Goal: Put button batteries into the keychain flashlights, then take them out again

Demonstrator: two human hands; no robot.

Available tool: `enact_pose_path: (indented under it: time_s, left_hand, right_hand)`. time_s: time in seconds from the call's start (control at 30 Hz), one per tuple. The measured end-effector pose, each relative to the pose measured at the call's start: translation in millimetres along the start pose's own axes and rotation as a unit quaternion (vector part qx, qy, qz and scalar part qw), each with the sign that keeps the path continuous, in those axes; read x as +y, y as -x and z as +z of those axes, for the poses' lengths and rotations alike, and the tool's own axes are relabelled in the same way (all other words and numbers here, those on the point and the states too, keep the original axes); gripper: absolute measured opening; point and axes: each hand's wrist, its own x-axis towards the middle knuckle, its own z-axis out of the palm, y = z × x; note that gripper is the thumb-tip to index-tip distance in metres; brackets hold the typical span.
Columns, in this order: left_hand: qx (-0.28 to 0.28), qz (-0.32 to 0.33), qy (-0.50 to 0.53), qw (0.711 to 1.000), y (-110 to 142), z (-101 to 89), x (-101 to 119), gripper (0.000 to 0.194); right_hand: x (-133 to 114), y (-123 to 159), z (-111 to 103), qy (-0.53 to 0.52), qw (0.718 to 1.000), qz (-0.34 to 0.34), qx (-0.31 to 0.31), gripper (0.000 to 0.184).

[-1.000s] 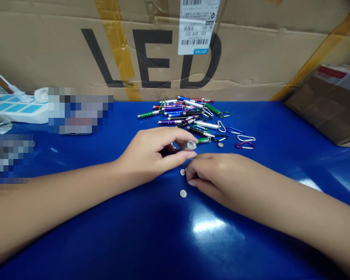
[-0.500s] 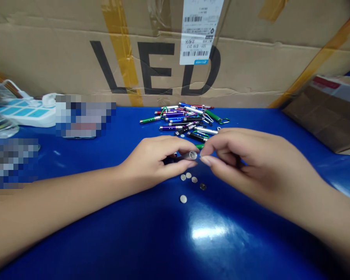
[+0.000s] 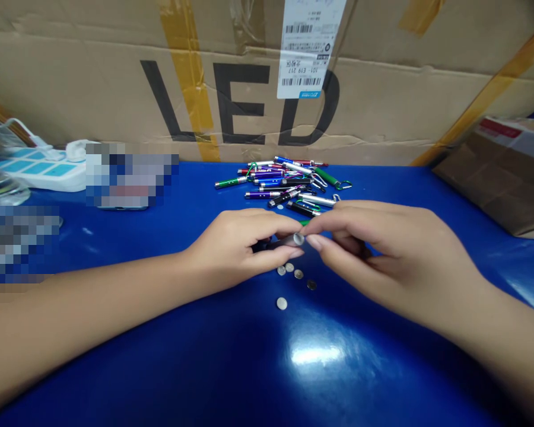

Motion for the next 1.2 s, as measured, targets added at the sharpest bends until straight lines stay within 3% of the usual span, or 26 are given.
enact_pose_path:
  time_s: [0.13, 0.33, 0.5, 0.63, 0.8, 0.87, 1.07, 1.2]
  left_hand:
    - [0.01, -0.024, 0.004, 1.0, 0, 0.2, -1, 0.016]
    - [0.037, -0.051, 0.014, 0.998, 0, 0.3, -1, 0.016]
    - [0.038, -0.049, 0.019, 0.998, 0, 0.5, -1, 0.015]
    - [0.033, -0.036, 0.022, 0.999, 0, 1.3, -2, 0.015]
    - [0.033, -0.015, 0.026, 0.999, 0, 1.7, -4, 0.014]
    - [0.027, -0.011, 0.023, 0.999, 1, 1.4, -3, 0.014]
    - [0.003, -0.016, 0.018, 1.0, 0, 0.3, -1, 0.016]
    - [0.012, -0.017, 0.022, 1.0, 0, 0.1, -2, 0.015]
  right_hand:
    - [1, 0, -6, -0.019, 0.999, 0.035, -0.018, 0.009]
    - [5, 0, 6, -0.023, 0.981, 0.069, -0.18, 0.008]
    - [3, 3, 18, -0.019, 0.972, 0.087, -0.217, 0.007]
    - [5, 1, 14, 0.0, 0.982, 0.079, -0.172, 0.007]
    - [0, -1, -5, 0.022, 0.999, 0.029, 0.036, 0.007]
    - [-3, -1, -9, 0.029, 0.997, 0.015, 0.073, 0.009]
    - [-1, 2, 7, 0.007, 1.0, -0.012, 0.018, 0.008]
    - [1, 1, 13, 0.0, 1.0, 0.005, 0.022, 0.011]
